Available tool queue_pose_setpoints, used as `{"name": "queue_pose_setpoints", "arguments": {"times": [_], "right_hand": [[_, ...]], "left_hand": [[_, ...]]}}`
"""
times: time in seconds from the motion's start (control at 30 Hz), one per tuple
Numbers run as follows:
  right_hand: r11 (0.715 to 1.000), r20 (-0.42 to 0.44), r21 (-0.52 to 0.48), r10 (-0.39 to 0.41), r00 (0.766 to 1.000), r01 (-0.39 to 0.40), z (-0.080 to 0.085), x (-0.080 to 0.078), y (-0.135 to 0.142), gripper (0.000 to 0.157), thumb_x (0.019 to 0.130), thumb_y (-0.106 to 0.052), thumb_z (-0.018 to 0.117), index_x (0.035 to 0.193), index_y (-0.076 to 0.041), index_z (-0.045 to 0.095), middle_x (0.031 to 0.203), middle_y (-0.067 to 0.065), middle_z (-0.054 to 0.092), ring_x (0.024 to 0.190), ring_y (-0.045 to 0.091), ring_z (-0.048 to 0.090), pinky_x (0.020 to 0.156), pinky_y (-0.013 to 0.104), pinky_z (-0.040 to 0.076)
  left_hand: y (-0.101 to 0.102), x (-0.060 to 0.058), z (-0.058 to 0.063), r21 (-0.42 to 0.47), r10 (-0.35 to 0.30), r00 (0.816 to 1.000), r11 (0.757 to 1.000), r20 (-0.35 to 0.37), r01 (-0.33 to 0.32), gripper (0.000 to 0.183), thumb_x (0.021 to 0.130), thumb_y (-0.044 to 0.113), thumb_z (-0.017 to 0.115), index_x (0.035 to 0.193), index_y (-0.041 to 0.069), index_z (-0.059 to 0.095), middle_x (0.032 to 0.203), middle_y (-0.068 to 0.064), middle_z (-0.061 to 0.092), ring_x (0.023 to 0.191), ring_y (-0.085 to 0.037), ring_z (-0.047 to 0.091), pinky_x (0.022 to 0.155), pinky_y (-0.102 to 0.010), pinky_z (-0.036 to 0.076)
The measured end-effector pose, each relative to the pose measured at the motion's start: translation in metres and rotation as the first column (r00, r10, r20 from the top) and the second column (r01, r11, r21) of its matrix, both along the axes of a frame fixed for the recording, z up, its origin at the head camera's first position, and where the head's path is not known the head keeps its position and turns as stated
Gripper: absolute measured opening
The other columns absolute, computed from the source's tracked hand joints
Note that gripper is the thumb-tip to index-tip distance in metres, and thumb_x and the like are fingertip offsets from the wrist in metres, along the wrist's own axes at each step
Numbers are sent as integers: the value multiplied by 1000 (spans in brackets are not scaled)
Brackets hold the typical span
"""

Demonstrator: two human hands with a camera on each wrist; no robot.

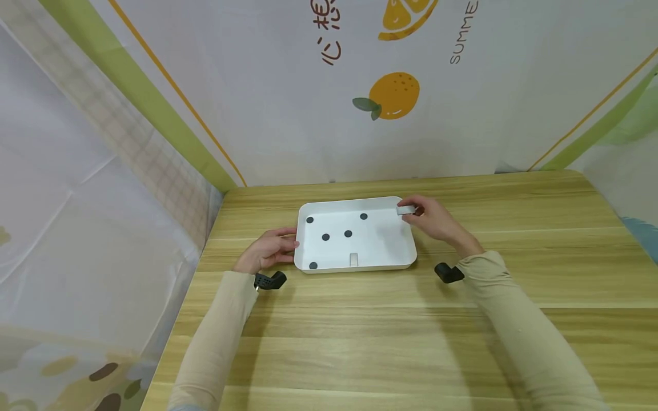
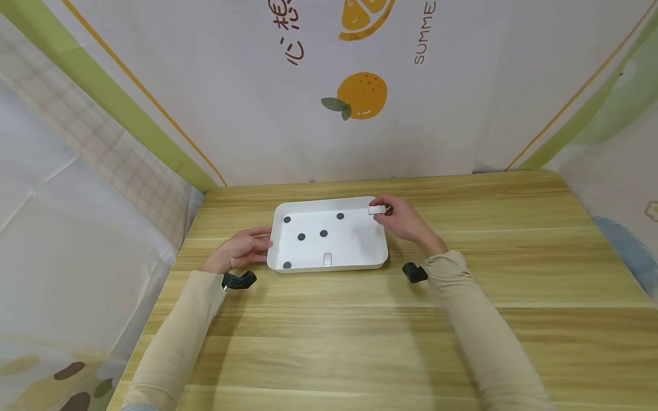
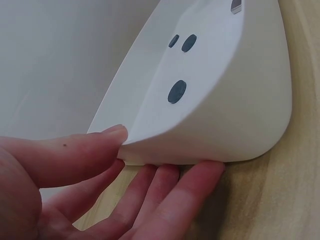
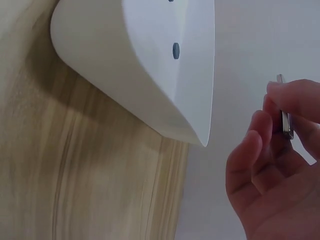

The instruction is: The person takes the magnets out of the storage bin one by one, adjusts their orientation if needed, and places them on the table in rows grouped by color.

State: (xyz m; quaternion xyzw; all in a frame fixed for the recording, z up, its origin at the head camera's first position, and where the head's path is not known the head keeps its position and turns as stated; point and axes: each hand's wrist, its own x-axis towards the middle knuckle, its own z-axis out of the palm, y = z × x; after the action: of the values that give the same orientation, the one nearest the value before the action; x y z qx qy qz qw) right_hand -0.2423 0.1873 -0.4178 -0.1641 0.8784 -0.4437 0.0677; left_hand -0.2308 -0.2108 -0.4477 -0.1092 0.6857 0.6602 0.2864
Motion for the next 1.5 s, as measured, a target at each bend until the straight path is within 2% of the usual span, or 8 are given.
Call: {"name": "queue_pose_setpoints", "arguments": {"times": [0.53,0.8,1.07,1.3,1.5], "right_hand": [[999,-64,3,-32,997,32,-3,-6,27,29,93,-7,61,121,1,61,111,21,63,86,23,53,72,22,44],[998,-60,41,-52,997,54,-15,-10,43,31,93,-6,62,122,3,61,112,22,62,89,25,54,74,21,43],[992,-40,104,-70,997,74,-20,-11,52,32,91,-7,63,122,2,62,116,21,62,88,21,52,75,25,43],[986,-45,141,-81,996,87,-29,-16,60,28,91,-11,66,118,-1,64,115,19,63,87,18,52,75,25,43],[984,-57,163,-68,996,76,-35,-17,65,27,89,-8,67,114,2,65,109,21,65,88,22,54,75,28,43]], "left_hand": [[-1,-2,0,7,-27,1000,1000,-6,27,59,95,-5,50,150,3,29,131,-16,49,100,-17,60,80,-34,57],[0,-4,1,2,-29,1000,1000,2,29,59,95,-5,50,150,4,29,131,-16,49,99,-18,61,79,-34,57],[0,-4,4,3,-21,1000,1000,20,21,61,94,-4,52,150,5,29,126,-15,53,92,-17,64,78,-34,57],[-3,-5,2,18,-45,999,999,10,45,61,94,-5,52,150,5,30,129,-17,53,97,-18,63,82,-38,56],[-2,-5,2,13,-52,999,999,9,52,62,94,-5,52,151,6,30,129,-17,52,98,-19,63,82,-38,56]]}}
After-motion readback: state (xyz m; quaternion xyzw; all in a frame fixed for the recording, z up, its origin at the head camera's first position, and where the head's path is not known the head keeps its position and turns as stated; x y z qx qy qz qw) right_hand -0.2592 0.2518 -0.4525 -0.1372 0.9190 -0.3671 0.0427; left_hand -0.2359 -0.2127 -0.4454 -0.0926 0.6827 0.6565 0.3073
